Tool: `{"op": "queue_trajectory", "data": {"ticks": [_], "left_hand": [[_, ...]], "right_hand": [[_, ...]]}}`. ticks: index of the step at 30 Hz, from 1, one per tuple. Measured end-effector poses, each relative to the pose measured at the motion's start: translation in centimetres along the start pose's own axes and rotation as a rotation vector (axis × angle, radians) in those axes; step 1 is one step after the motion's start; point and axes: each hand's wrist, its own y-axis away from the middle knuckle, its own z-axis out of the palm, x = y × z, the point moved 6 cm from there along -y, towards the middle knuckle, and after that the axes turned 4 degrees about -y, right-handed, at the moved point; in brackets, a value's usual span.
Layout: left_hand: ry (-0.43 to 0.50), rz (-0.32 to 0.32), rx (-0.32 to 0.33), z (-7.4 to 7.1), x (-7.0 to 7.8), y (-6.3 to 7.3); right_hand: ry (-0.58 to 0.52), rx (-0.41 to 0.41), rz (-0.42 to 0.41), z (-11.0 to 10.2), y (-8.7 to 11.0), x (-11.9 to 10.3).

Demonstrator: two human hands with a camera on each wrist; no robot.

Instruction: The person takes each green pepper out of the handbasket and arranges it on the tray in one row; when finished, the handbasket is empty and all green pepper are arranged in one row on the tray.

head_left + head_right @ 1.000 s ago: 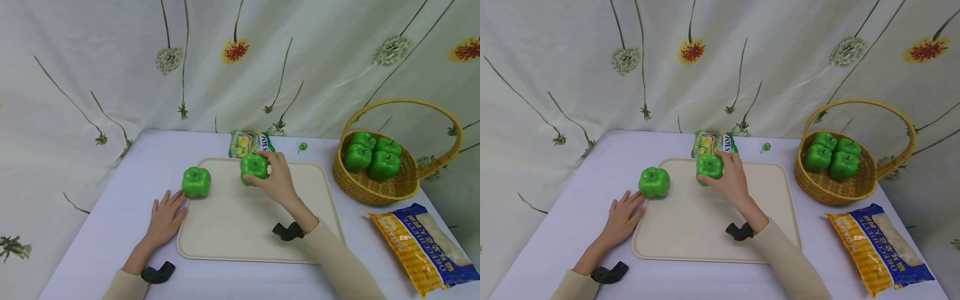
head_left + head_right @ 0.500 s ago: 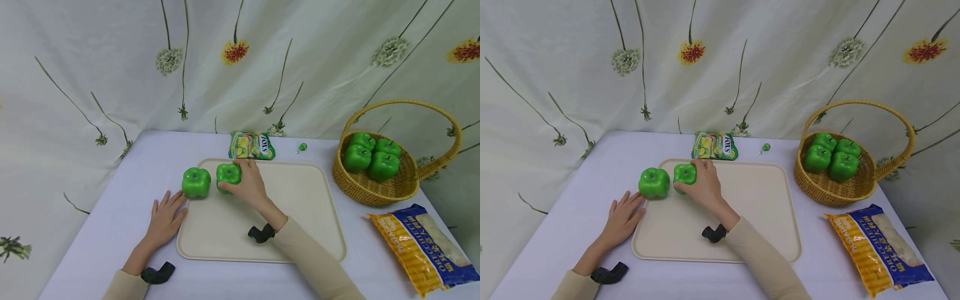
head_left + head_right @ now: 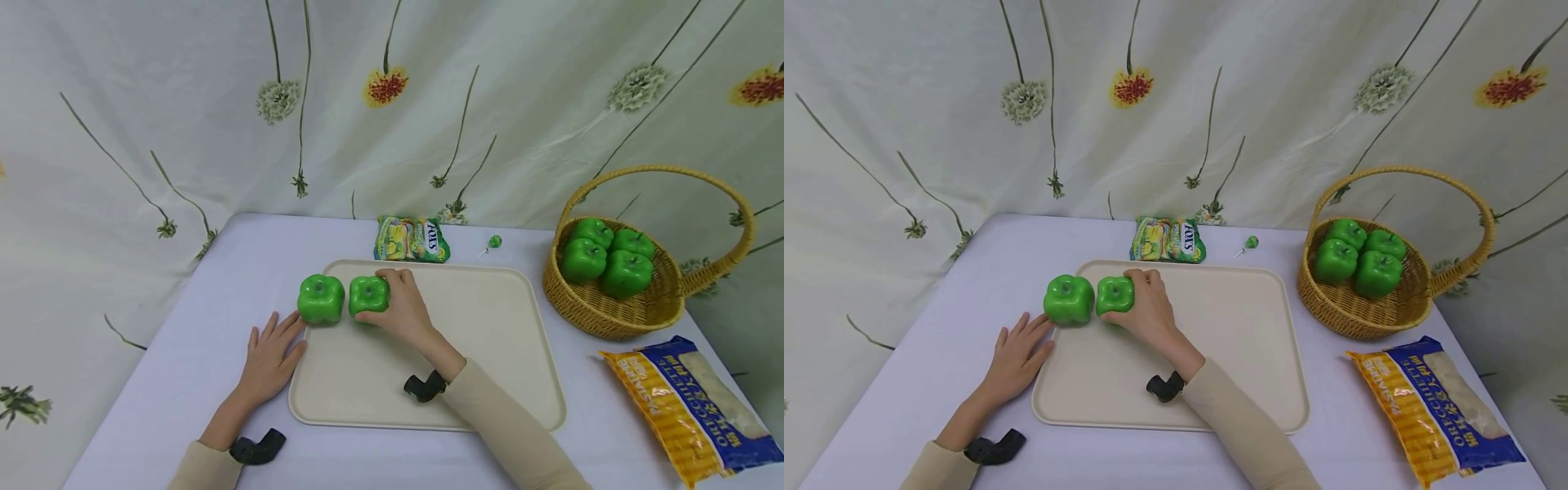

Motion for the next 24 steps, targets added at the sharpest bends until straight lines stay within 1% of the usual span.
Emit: {"op": "queue_trajectory", "data": {"ticks": [8,19,24], "left_hand": [[-0.005,0.0,-0.005,0.08,-0.11,-0.05],[-0.005,0.002,-0.006,0.09,-0.13,-0.06],[-0.006,-0.003,-0.01,0.1,-0.16,-0.04]], "right_hand": [[-0.05,-0.014,-0.017,0.5,0.16,-0.01],[-0.046,-0.011,-0.043,0.7,0.34,-0.35],[-0.026,-0.026,-0.049,0.39,0.61,-0.51]]}}
